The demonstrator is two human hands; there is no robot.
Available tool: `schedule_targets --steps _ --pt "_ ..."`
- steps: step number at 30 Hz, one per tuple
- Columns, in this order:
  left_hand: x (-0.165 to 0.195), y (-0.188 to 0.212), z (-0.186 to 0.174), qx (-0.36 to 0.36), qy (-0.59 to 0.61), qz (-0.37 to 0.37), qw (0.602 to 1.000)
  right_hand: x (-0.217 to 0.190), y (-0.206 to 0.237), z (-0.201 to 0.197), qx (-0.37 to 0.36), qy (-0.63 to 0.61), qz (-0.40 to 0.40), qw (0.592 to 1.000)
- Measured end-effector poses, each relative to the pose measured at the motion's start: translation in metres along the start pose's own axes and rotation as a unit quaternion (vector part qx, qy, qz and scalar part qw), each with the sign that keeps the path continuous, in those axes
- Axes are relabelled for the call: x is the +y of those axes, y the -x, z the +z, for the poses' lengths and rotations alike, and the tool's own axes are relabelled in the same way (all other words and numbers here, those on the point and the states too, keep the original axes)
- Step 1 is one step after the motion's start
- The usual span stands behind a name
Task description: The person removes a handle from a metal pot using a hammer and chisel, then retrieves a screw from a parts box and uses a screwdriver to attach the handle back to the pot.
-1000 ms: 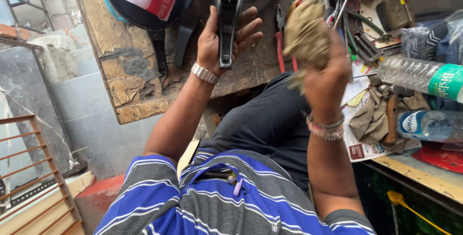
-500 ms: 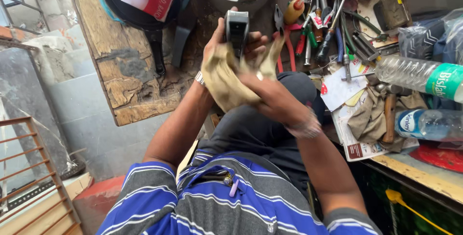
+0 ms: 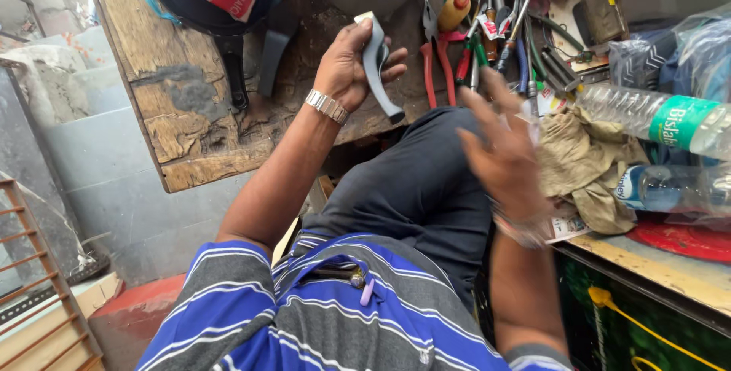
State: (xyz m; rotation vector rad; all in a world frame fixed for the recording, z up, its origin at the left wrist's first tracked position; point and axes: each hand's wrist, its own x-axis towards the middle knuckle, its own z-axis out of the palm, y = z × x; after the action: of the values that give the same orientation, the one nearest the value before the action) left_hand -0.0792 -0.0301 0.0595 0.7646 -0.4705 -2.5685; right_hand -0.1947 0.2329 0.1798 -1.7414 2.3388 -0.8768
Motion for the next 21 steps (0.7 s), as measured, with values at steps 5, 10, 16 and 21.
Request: schedule_targets --steps 5,10,16,21 --pt "-0.017 0.008 -0.018 0.008 -0.041 -0.005 0.999 -0.004 -0.068 0.097 0.033 0.052 -0.185 0.981" --pt "-0.01 0.039 -0.027 0.004 -0.218 -0.144 0.965 0.011 -0.06 0.126 0.042 -0.091 -0.165 0.981" --pt "0.046 0.015 0.011 0.032 -0.798 0.515 0.311 0.031 -0.046 0.136 0.145 -0.433 0.056 0.888" --pt "0.085 -0.056 0.017 -0.033 -0.872 0.43 0.232 0.048 -0.051 0.138 0.227 -0.565 0.166 0.776"
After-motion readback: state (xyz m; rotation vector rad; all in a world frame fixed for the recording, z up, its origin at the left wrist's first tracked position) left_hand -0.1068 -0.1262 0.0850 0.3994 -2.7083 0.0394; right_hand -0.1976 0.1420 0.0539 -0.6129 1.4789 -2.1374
